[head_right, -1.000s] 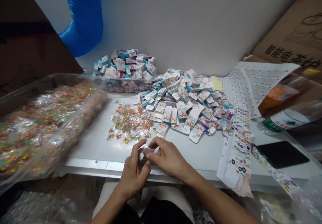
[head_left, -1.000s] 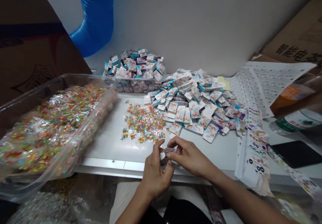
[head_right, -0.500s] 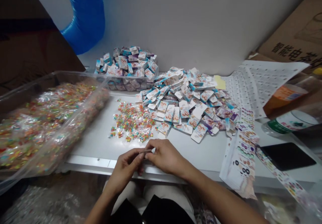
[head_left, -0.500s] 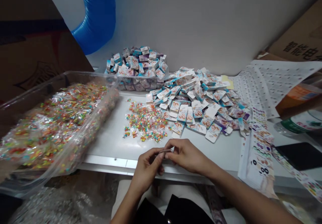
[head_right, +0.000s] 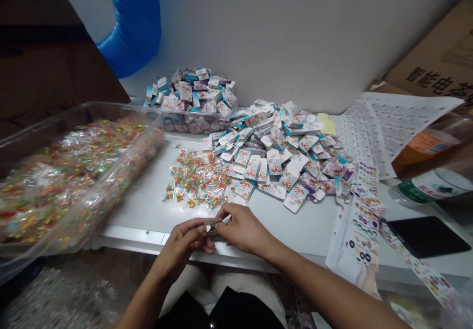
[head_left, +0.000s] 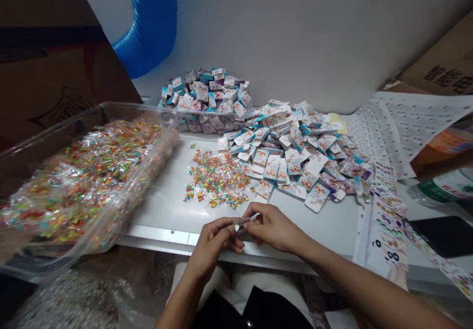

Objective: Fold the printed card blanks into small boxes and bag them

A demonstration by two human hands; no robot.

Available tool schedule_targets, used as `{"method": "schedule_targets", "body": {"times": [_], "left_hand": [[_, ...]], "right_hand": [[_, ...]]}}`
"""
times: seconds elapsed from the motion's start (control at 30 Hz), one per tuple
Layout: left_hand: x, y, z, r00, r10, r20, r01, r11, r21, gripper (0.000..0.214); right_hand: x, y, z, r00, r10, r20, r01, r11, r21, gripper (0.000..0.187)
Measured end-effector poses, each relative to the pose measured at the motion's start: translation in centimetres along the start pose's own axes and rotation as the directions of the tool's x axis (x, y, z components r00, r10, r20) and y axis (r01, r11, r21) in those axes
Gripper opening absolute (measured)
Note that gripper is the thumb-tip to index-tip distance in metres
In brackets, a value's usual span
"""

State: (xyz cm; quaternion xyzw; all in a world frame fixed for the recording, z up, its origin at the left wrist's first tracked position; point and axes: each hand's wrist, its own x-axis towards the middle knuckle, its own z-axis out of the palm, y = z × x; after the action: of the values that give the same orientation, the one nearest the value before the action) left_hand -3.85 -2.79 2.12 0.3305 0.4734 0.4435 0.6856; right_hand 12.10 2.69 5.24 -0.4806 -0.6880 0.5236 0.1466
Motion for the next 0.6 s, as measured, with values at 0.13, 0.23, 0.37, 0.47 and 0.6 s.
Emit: {"method": "schedule_targets", "body": {"times": [0.13, 0.23, 0.37, 0.47, 0.6], "left_hand": [[0.1, 0.3, -0.6, 0.997, -0.067, 0.039, 0.07, 0.994, -0.078, 0.034], [0.4, 0.6, -0.4, 0.996, -0.093, 0.016, 0.094, 0.991, -0.095, 0.025], [1.0, 0.8, 0.3, 0.993, -0.046, -0.106, 0.034, 0.993, -0.113, 0.013], [1.1, 0.7, 0.7, 0.988, -0.03, -0.149, 0.012, 0.993, -0.119, 0.013], [1.0, 0.8, 0.9, 0.991, -0.016, -0.131, 0.003, 0.995, -0.098, 0.011]], "right_hand": [[0.2, 0.0, 0.1, 0.999, 0.022, 0.03, -0.022, 1.0, 0.009, 0.007], [0.1, 0.1, 0.1, 1.0, 0.019, 0.024, -0.02, 1.0, 0.01, 0.007], [0.1, 0.6, -0.3, 0.996, 0.004, 0.089, -0.024, 0.974, 0.223, 0.016], [0.1, 1.2, -0.5, 0.979, 0.041, 0.199, -0.136, 0.858, 0.494, 0.024], [0.1, 1.4, 0.0, 0.979, 0.1, 0.177, -0.185, 0.802, 0.568, 0.022]]}}
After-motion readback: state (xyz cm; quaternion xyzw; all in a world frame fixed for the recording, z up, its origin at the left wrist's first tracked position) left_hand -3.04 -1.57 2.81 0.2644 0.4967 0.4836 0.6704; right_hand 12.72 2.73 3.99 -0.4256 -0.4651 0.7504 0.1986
